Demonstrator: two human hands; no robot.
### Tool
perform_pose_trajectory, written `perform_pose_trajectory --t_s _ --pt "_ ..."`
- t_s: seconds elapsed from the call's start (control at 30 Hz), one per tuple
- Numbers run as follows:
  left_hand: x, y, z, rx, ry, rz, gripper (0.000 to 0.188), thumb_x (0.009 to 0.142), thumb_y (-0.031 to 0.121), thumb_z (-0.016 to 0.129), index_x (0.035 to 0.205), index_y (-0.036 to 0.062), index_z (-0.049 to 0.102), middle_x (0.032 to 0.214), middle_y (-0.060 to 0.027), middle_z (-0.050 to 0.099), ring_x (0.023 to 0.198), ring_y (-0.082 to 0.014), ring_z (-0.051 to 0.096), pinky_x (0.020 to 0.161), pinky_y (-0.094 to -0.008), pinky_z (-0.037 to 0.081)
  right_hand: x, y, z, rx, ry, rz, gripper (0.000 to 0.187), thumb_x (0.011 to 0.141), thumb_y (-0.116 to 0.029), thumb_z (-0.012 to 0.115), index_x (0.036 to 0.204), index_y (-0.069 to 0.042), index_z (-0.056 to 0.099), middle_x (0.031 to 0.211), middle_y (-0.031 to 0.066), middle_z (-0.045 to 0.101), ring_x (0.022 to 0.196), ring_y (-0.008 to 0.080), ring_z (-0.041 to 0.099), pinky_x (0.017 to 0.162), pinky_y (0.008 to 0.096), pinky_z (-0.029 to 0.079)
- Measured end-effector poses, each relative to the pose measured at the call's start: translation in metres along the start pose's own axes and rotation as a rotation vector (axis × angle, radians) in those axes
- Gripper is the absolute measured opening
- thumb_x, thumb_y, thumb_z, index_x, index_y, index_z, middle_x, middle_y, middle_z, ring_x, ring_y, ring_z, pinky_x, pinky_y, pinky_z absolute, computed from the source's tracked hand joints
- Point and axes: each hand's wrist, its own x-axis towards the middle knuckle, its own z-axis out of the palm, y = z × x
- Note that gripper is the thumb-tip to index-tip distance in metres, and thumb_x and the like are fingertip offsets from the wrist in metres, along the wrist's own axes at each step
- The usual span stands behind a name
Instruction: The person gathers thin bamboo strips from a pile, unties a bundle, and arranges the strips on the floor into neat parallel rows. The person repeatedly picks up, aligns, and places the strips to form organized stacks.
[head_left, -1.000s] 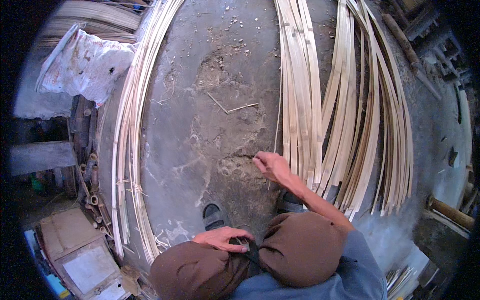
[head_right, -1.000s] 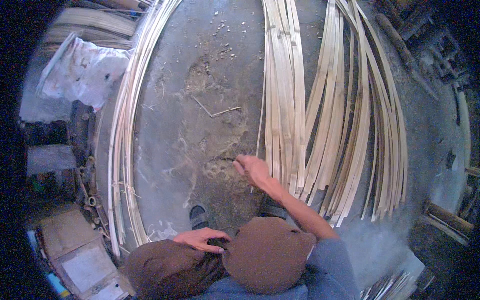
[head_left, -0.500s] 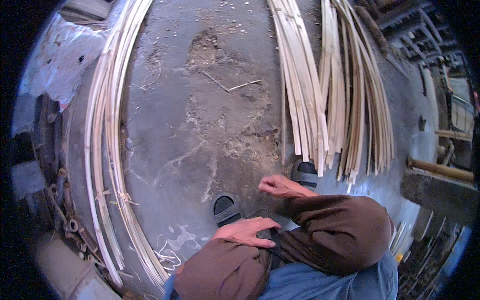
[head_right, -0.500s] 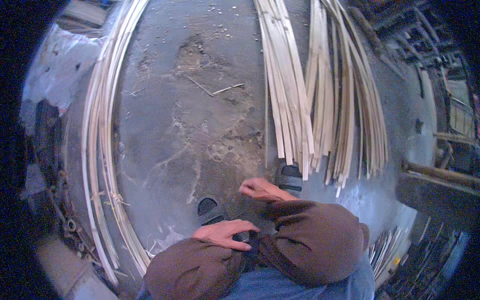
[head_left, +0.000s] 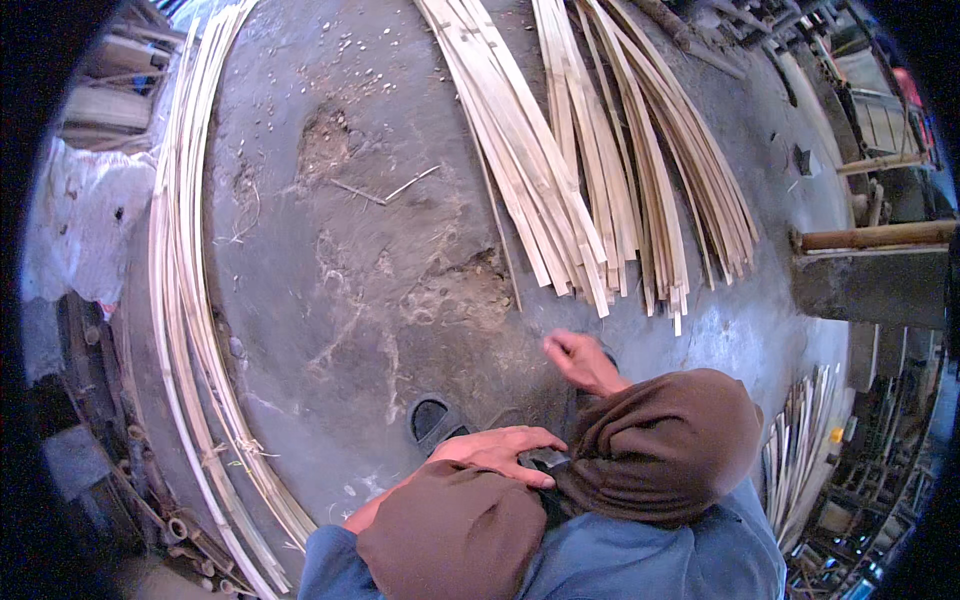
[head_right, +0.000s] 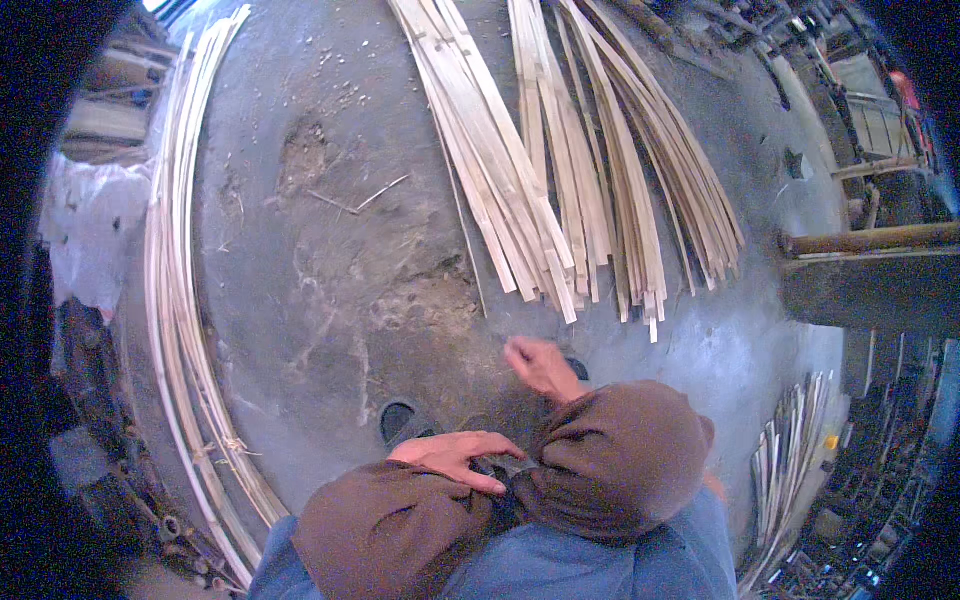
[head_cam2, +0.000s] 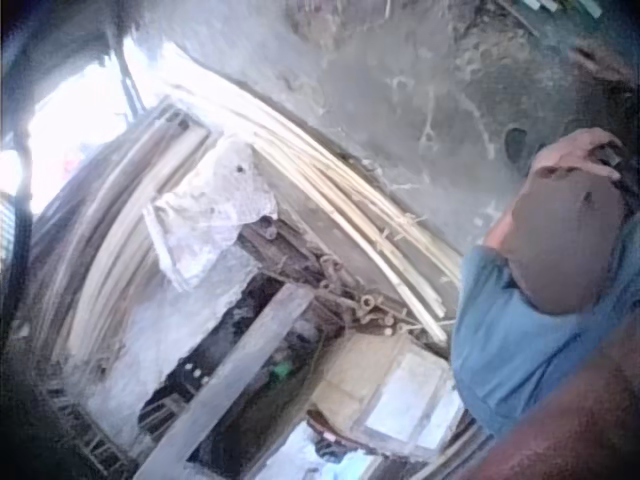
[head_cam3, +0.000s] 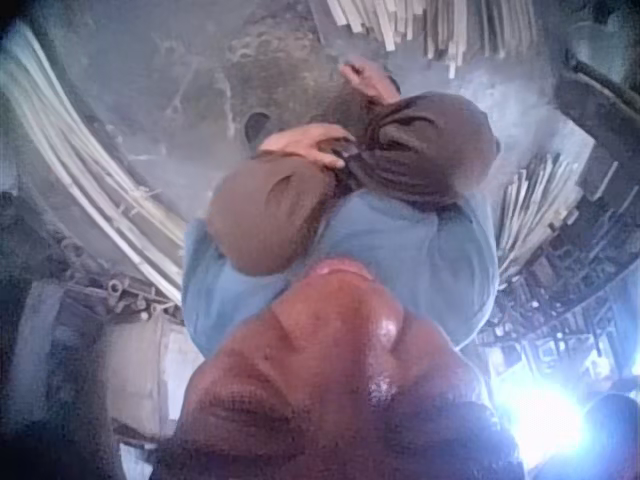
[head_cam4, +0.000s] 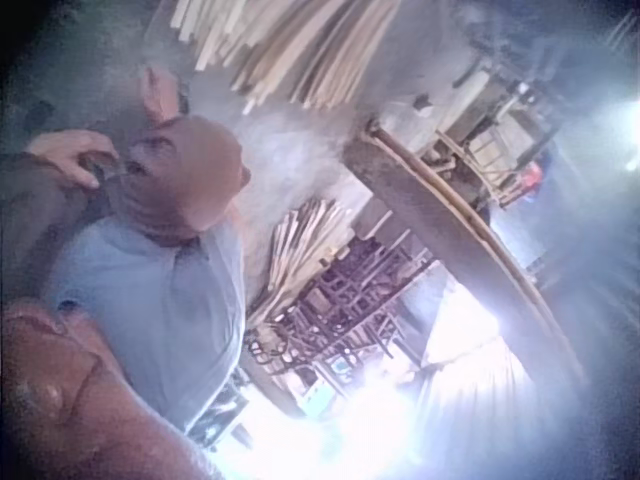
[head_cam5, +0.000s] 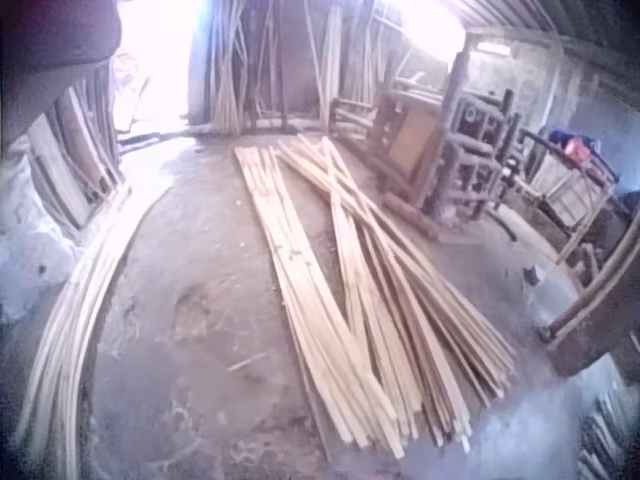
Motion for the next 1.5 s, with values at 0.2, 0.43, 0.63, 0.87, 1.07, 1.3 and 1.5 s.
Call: perform_pose_trajectory --t_s 0.2,0.43,0.63,0.87,1.07,1.3,1.5 --pt "0.007 -0.003 0.015 -0.039 0.184 -0.17 0.068 0.09 0.048 0.061 0.139 0.0035 0.044 0.135 -0.0182 0.05 0.127 -0.0315 0.047 0.105 -0.0402 0.038 0.04 0.022 -0.068 -0.399 0.58 -0.206 0.031 0.09 -0.028 0.063 0.109 -0.004 0.054 0.096 0.0205 0.06 0.085 0.0427 0.058 0.071 0.0472 0.047" --pt "-0.007 0.069 0.011 -0.163 0.316 -0.451 0.07 0.092 0.047 0.059 0.144 0.0042 0.039 0.14 -0.0195 0.048 0.132 -0.031 0.043 0.11 -0.0404 0.033 0.051 0.065 -0.076 -0.275 0.379 -0.105 0.038 0.088 -0.024 0.064 0.117 -0.002 0.05 0.093 0.0214 0.063 0.086 0.0419 0.061 0.072 0.0469 0.049" --pt "-0.026 0.039 0.023 -0.242 0.375 -0.538 0.061 0.094 0.043 0.058 0.141 0.0061 0.043 0.139 -0.0167 0.05 0.13 -0.0284 0.045 0.109 -0.0402 0.034 0.052 0.018 -0.106 0.104 0.291 0.048 0.024 0.096 -0.024 0.055 0.108 -0.003 0.054 0.071 0.0165 0.061 0.065 0.0339 0.063 0.062 0.0414 0.049" --pt "-0.016 -0.01 -0.013 -0.144 0.669 -0.308 0.049 0.097 0.035 0.056 0.133 0.0021 0.05 0.127 -0.0102 0.058 0.118 -0.0215 0.054 0.1 -0.0368 0.042 0.024 -0.013 -0.041 0.221 0.373 -0.403 0.02 0.101 -0.025 0.048 0.104 -0.007 0.056 0.07 0.0173 0.058 0.06 0.0263 0.061 0.057 0.0406 0.047" --pt "0.062 -0.053 -0.085 -0.437 1.031 0.129 0.042 0.099 0.023 0.051 0.133 0.0003 0.043 0.112 -0.0117 0.063 0.103 -0.0215 0.061 0.092 -0.0347 0.049 0.018 -0.021 0.031 0.378 0.323 -0.245 0.026 0.104 -0.026 0.043 0.102 -0.004 0.057 0.064 0.0036 0.051 0.057 0.0119 0.052 0.052 0.0296 0.044" --pt "0.059 -0.081 -0.105 -0.93 1.426 0.193 0.021 0.103 0.023 0.046 0.113 0.0053 0.052 0.072 -0.0006 0.052 0.058 -0.0093 0.052 0.062 -0.031 0.054 0.082 0.016 -0.041 -0.178 0.543 -0.29 0.017 0.088 -0.009 0.056 0.102 -0.002 0.063 0.095 0.0168 0.064 0.089 0.037 0.061 0.079 0.0436 0.05" --pt "0.036 -0.111 -0.095 -0.877 1.512 0.083 0.025 0.104 0.025 0.043 0.117 0.0056 0.051 0.072 -0.0002 0.051 0.056 -0.0086 0.05 0.055 -0.0291 0.051 0.145 0.047 -0.114 -0.585 0.501 -0.065 0.037 0.088 -0.031 0.059 0.108 0.0 0.059 0.105 0.0273 0.059 0.103 0.0411 0.057 0.086 0.0474 0.048"
